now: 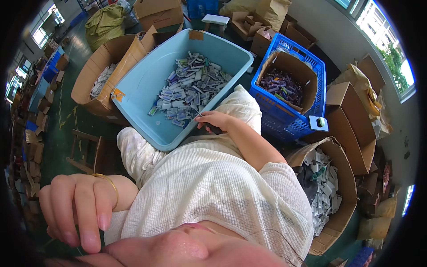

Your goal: Assembling and sorting small electronic components into bins using a pick tool.

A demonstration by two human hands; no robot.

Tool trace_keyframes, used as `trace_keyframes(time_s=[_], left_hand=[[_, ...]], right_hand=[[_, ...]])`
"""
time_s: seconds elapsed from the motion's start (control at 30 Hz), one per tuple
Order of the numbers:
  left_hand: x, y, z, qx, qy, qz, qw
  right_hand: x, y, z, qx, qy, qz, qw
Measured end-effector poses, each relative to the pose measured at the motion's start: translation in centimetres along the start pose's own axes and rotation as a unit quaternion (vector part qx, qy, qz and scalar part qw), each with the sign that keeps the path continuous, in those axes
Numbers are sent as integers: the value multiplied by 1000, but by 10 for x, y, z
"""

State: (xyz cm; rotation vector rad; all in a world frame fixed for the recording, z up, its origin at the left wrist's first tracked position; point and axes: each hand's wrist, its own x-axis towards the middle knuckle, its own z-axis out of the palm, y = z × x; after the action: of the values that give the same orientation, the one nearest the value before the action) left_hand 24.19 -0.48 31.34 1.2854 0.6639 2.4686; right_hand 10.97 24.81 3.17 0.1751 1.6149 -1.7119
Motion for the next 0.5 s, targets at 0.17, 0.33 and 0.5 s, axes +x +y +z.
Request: trace_keyframes(time_s=[0.17, 0.33, 0.5], left_hand=[[9, -1, -20, -51, -180, -12, 982], [2, -2, -16, -54, -136, -2, 989], [7, -4, -20, -63, -145, -22, 987]], right_hand=[[3, 2, -3, -3, -4, -8, 1000], [3, -1, -1, -17, -13, -14, 1000], [2, 1, -5, -9, -13, -18, 1000]])
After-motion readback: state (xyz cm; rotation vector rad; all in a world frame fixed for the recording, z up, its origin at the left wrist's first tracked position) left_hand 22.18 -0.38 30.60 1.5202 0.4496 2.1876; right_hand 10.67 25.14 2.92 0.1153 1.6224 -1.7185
